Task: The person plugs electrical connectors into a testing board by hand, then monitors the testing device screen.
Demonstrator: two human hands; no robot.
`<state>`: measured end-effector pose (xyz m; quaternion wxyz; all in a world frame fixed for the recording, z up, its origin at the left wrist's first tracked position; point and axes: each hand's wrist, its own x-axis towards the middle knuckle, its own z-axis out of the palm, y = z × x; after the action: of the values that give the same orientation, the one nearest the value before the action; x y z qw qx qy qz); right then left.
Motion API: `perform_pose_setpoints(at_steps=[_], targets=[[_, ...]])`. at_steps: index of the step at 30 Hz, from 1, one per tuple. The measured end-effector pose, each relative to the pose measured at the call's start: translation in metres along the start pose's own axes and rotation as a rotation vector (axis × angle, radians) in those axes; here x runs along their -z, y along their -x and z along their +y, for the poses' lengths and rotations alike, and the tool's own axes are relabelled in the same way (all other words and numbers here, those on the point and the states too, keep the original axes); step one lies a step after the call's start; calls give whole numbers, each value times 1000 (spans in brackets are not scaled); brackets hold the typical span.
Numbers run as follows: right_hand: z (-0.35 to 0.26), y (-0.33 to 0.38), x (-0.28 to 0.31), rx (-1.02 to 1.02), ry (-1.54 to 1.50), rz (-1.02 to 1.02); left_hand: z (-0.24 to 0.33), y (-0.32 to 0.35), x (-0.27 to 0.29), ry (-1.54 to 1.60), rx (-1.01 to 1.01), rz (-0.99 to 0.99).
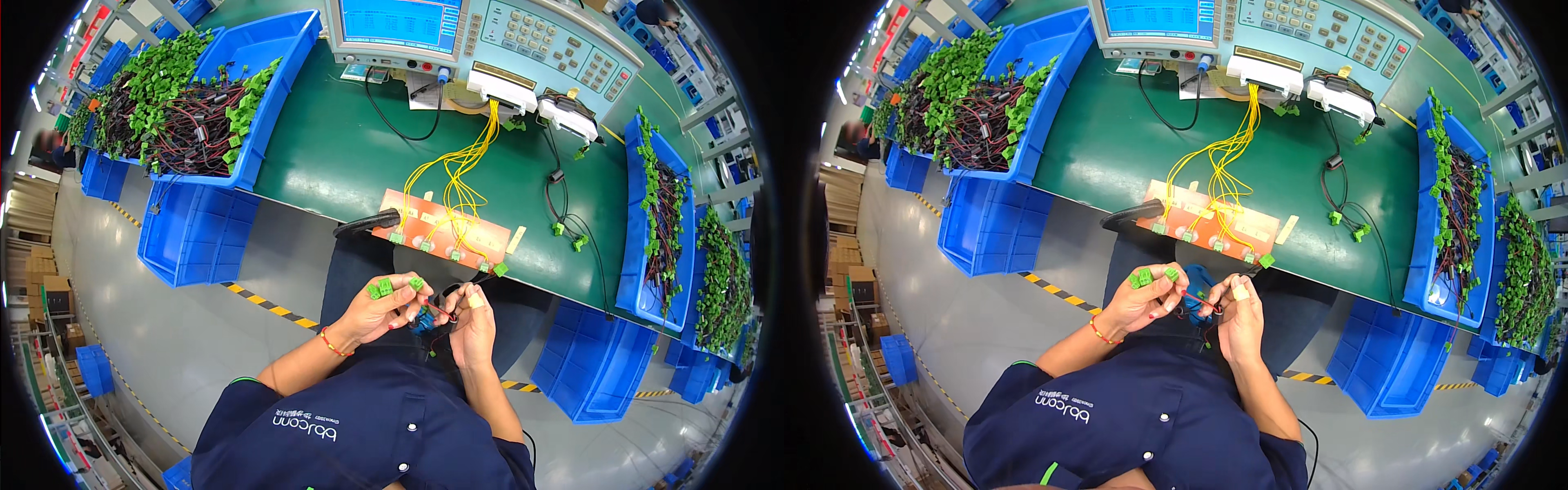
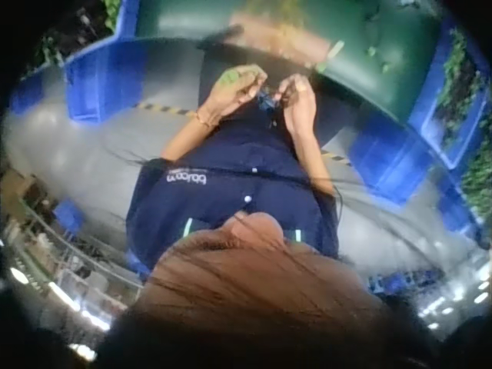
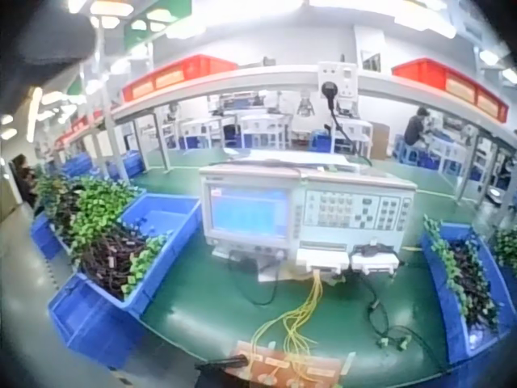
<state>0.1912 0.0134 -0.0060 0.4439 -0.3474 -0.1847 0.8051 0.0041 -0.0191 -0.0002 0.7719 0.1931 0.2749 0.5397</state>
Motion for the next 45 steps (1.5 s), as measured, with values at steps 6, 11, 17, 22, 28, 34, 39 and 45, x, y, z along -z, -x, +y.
perform_pose_setpoints(at_steps=[6, 11, 17, 22, 28, 34, 39, 45], targets=[[4, 0, -2, 250, 435, 73, -6, -15, 0, -131, -123, 361], [13, 10, 5, 434, 784, -56, -7, -21, -5, -152, -126, 437], [12, 2, -2, 610, 997, -139, -14, -24, -12, -289, -274, 528], [7, -5, -13, 674, 1025, -95, -19, -30, -12, -236, -300, 543], [-12, -18, -19, 1066, 1305, -53, -16, -6, -17, -422, -446, 584], [10, -14, -28, 1151, 1508, -280, -10, 5, -21, -538, -362, 428], [28, -13, -12, 719, 1343, -279, -4, 1, -6, -254, -237, 438], [25, -18, -2, 640, 1500, -347, 4, -5, 5, -380, -275, 481]])
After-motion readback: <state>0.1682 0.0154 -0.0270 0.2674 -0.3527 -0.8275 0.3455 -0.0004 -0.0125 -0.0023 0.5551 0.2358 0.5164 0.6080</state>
